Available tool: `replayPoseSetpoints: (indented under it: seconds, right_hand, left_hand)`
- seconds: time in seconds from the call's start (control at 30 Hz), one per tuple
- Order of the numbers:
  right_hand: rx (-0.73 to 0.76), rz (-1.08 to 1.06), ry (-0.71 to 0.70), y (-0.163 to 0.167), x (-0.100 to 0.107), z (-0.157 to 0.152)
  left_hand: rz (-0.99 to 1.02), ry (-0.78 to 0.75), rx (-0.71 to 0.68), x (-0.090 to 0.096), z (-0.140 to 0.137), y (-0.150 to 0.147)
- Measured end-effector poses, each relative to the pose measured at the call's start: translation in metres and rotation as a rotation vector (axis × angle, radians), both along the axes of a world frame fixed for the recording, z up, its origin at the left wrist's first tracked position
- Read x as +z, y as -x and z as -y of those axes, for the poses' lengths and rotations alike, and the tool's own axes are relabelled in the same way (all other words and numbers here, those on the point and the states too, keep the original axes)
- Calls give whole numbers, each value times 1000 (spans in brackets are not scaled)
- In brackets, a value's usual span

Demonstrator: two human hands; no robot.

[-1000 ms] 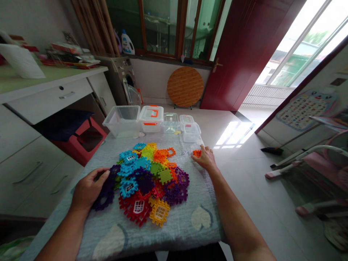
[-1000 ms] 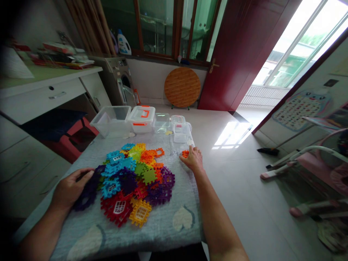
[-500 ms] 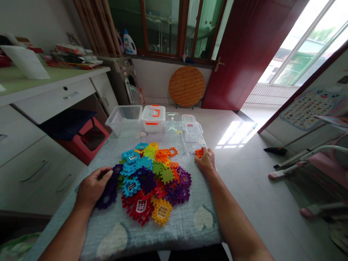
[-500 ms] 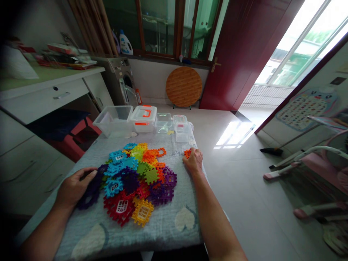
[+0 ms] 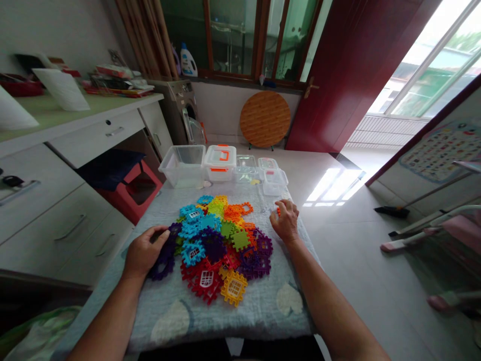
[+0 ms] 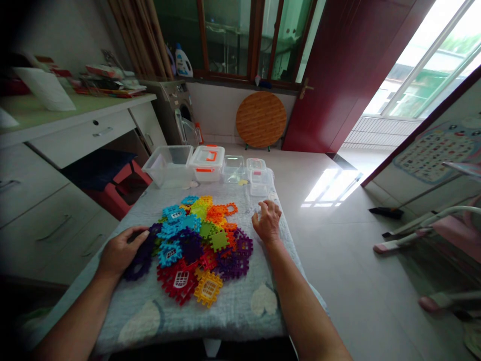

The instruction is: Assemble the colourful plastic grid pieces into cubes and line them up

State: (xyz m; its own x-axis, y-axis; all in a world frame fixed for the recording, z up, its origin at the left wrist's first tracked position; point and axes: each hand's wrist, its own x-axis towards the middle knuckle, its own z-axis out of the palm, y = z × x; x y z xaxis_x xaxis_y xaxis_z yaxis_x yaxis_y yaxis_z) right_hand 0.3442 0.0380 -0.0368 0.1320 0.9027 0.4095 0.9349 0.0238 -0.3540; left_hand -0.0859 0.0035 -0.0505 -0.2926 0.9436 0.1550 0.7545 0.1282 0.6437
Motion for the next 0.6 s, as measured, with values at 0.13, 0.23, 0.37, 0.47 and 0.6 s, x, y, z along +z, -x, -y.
replayPoseSetpoints:
  seconds: [0.13,0.23,0.37,0.47,0.6]
  right_hand:
    - [126,53,30,12,-8,5]
    - [155,82,61,14,-9,9]
    - [181,67,94,16,-2,6]
    - [318,2,117,25,6,-7]
    - [560,-41,202,47,15,-35]
  left_hand:
    - [1,-4,-14,-1,0,0]
    - [5,3,-17,0,0,0]
    - [13,17,-11,0,1,0]
    - [12,21,-14,1,2,-1]
    - [15,-2,-17,0,2,-1]
